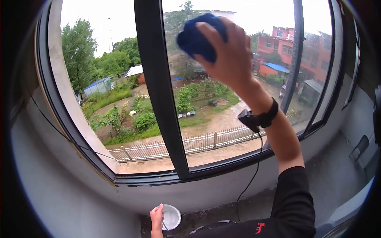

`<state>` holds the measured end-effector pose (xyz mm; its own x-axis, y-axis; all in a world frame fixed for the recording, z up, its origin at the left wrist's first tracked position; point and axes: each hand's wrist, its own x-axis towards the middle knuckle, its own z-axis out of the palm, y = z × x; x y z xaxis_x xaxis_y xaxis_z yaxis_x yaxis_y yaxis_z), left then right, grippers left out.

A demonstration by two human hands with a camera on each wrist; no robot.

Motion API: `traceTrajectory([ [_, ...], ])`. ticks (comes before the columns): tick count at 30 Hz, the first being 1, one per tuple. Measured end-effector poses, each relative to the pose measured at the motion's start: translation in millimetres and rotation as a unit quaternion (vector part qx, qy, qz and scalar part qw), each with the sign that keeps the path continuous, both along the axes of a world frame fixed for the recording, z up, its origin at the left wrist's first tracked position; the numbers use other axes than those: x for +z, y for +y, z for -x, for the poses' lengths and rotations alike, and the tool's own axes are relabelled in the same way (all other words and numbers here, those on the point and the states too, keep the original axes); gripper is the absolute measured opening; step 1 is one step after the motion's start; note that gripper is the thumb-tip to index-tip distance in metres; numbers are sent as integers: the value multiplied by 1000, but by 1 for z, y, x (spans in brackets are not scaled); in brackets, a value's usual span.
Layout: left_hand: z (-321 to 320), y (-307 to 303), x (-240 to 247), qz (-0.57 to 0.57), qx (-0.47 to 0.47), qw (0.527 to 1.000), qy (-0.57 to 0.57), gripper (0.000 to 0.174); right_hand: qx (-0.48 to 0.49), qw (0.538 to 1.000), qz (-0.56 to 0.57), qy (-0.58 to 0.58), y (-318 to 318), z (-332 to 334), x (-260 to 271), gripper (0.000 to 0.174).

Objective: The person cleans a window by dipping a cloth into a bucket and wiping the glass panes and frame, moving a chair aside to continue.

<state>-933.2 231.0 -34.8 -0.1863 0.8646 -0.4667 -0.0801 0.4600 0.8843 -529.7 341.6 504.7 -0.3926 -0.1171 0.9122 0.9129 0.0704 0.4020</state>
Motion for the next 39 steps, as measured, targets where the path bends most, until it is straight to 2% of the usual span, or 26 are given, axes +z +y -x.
traceTrajectory([
  [5,-11,-3,5,-3,-21,1000,-9,41,-28,991,-75,109,-21,-138,12,56],
  [8,-7,-5,-24,-21,-15,1000,-12,41,-53,959,-81,267,-46,-235,-5,58],
  [9,-8,-6,-23,-20,-19,1000,-11,41,-63,940,-72,326,-53,-270,-13,62],
  [11,-9,-10,-5,-17,-24,999,-21,40,-85,850,-17,520,-66,-348,-27,78],
  [13,-13,-9,3,-14,-33,999,-16,40,-93,784,3,613,-77,-428,-43,93],
  [14,-15,-7,5,-12,-41,999,-13,41,-62,767,53,637,-92,-432,-45,104],
  [17,-14,4,-21,7,-45,999,20,41,-85,747,52,658,-93,-418,-39,113],
  [18,-14,5,-26,9,-44,998,36,42,-103,755,51,645,-85,-409,-35,120],
  [20,-16,4,-25,-3,-53,998,39,42,-123,793,44,595,-77,-363,-16,110],
  [22,-13,6,-27,-14,-60,997,42,42,-74,844,25,530,-78,-298,9,91],
  [24,-10,12,-32,-26,-35,998,42,43,-72,891,14,447,-68,-249,35,78],
  [25,-8,14,-33,-25,-39,998,39,43,-44,908,4,418,-58,-233,50,75],
  [26,-6,17,-34,-34,-36,998,36,43,34,940,2,340,-57,-206,64,74],
  [27,-6,20,-34,-45,-33,998,33,44,-3,954,-30,299,-35,-204,80,71],
  [28,-17,15,-3,-31,-28,999,23,45,-80,958,-42,272,-33,-171,88,68],
  [29,-20,15,0,-29,-29,999,21,45,-71,964,-114,228,-20,-138,91,64],
  [30,-22,15,3,-31,-31,999,20,45,-43,975,-100,195,-9,-116,97,60],
  [31,-23,17,4,-33,-32,999,19,45,24,985,-44,162,-2,-94,97,57],
  [32,-25,21,3,-34,-32,999,18,45,47,990,-115,68,5,-71,89,59],
  [35,-28,31,-2,-27,-42,998,24,45,-15,998,-62,-12,2,-25,52,66],
  [37,-34,35,0,-41,-71,996,27,44,-17,998,-14,-53,-3,-26,37,71],
  [39,-43,34,9,-40,-75,996,32,44,-8,998,15,-55,-7,-56,42,71],
])
